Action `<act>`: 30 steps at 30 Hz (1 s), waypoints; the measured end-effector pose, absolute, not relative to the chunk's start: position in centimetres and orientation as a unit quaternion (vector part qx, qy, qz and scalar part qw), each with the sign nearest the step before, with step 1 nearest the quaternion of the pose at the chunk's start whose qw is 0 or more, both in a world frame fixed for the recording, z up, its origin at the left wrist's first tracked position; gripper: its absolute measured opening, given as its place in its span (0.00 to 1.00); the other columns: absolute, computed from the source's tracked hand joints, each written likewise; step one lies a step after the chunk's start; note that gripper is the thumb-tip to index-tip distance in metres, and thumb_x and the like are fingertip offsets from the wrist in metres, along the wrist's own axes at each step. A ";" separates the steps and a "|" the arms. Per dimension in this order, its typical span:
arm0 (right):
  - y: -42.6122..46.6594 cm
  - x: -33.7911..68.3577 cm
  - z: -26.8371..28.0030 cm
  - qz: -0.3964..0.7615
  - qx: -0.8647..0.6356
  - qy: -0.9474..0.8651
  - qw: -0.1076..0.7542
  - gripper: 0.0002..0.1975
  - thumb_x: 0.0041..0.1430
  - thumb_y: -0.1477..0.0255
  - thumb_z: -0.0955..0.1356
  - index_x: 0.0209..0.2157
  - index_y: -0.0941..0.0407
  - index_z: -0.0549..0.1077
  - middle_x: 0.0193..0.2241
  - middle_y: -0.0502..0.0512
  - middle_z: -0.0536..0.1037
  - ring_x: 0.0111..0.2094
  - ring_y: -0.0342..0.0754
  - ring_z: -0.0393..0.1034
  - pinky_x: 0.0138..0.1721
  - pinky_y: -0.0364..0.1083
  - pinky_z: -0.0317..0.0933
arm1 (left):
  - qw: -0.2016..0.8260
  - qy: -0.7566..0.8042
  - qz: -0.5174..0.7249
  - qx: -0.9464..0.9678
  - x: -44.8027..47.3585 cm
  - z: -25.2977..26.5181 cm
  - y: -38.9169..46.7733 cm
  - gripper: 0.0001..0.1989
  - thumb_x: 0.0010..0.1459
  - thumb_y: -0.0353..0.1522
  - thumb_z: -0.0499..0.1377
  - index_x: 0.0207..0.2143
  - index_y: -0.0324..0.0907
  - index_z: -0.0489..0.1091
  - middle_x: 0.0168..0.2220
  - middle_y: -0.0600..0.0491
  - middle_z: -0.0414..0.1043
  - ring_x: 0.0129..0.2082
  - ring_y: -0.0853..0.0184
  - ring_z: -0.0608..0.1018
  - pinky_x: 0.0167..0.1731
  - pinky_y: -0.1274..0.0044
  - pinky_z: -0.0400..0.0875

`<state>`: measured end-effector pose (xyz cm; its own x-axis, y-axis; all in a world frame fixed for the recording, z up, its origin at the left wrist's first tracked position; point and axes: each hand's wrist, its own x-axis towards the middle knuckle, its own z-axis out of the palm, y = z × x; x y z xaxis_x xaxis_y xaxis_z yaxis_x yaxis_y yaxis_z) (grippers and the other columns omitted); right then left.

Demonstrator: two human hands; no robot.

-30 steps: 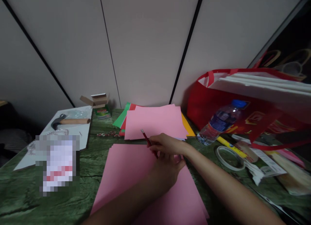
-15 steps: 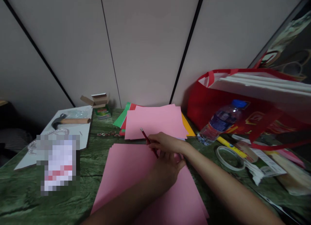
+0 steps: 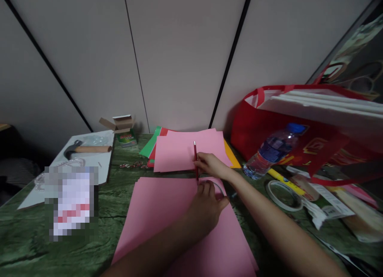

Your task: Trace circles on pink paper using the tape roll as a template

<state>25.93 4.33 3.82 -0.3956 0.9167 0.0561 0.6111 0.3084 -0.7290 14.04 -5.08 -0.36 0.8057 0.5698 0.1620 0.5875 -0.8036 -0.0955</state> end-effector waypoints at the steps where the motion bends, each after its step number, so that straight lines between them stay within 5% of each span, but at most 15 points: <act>1: 4.4 26.3 3.8 0.311 -0.499 -0.771 0.246 0.08 0.60 0.70 0.62 0.26 0.55 0.61 0.20 0.48 0.70 0.22 0.43 0.64 0.24 0.41 0.57 | 0.073 -0.306 -0.066 -0.947 14.0 -0.3 -5.1 0.13 0.60 0.27 0.50 0.46 0.42 0.66 0.46 0.39 0.67 0.48 0.51 0.68 0.44 0.64 0.63; 11: 3.7 30.1 2.5 0.248 -0.564 -0.728 0.300 0.10 0.59 0.64 0.61 0.26 0.54 0.61 0.21 0.51 0.71 0.24 0.47 0.69 0.27 0.44 0.61 | 0.096 -0.301 -0.080 -0.945 14.0 -0.4 -5.0 0.12 0.60 0.27 0.50 0.46 0.43 0.65 0.42 0.43 0.67 0.44 0.55 0.68 0.44 0.66 0.61; 18: -1.1 32.6 2.2 0.272 -0.586 -0.564 0.514 0.17 0.54 0.55 0.67 0.31 0.53 0.62 0.25 0.52 0.74 0.27 0.51 0.74 0.31 0.49 0.68 | 0.097 -0.294 -0.079 -0.947 13.8 -0.1 -4.8 0.11 0.59 0.26 0.50 0.44 0.42 0.66 0.38 0.44 0.67 0.41 0.55 0.68 0.39 0.68 0.62; 21: -4.5 32.6 1.9 0.241 -0.588 -0.550 0.542 0.14 0.57 0.57 0.66 0.31 0.53 0.65 0.26 0.53 0.75 0.29 0.52 0.75 0.35 0.50 0.69 | 0.105 -0.291 -0.083 -0.947 13.6 -0.1 -4.8 0.11 0.60 0.26 0.50 0.45 0.41 0.65 0.37 0.45 0.66 0.39 0.57 0.68 0.38 0.69 0.62; 25: -9.5 31.9 0.5 0.211 -0.584 -0.628 0.469 0.14 0.64 0.63 0.60 0.47 0.52 0.69 0.38 0.57 0.80 0.39 0.52 0.76 0.44 0.51 0.68 | 0.124 -0.291 -0.075 -0.946 13.6 -0.2 -4.6 0.10 0.62 0.28 0.49 0.44 0.38 0.65 0.40 0.43 0.67 0.40 0.57 0.68 0.38 0.69 0.62; 30: -14.7 30.8 -1.4 0.144 -0.518 -0.772 0.339 0.16 0.57 0.66 0.68 0.48 0.49 0.70 0.53 0.58 0.72 0.55 0.58 0.66 0.53 0.56 0.63 | 0.088 -0.300 -0.056 -0.948 13.7 -0.4 -4.3 0.10 0.64 0.34 0.51 0.40 0.37 0.66 0.47 0.39 0.66 0.44 0.56 0.68 0.42 0.68 0.62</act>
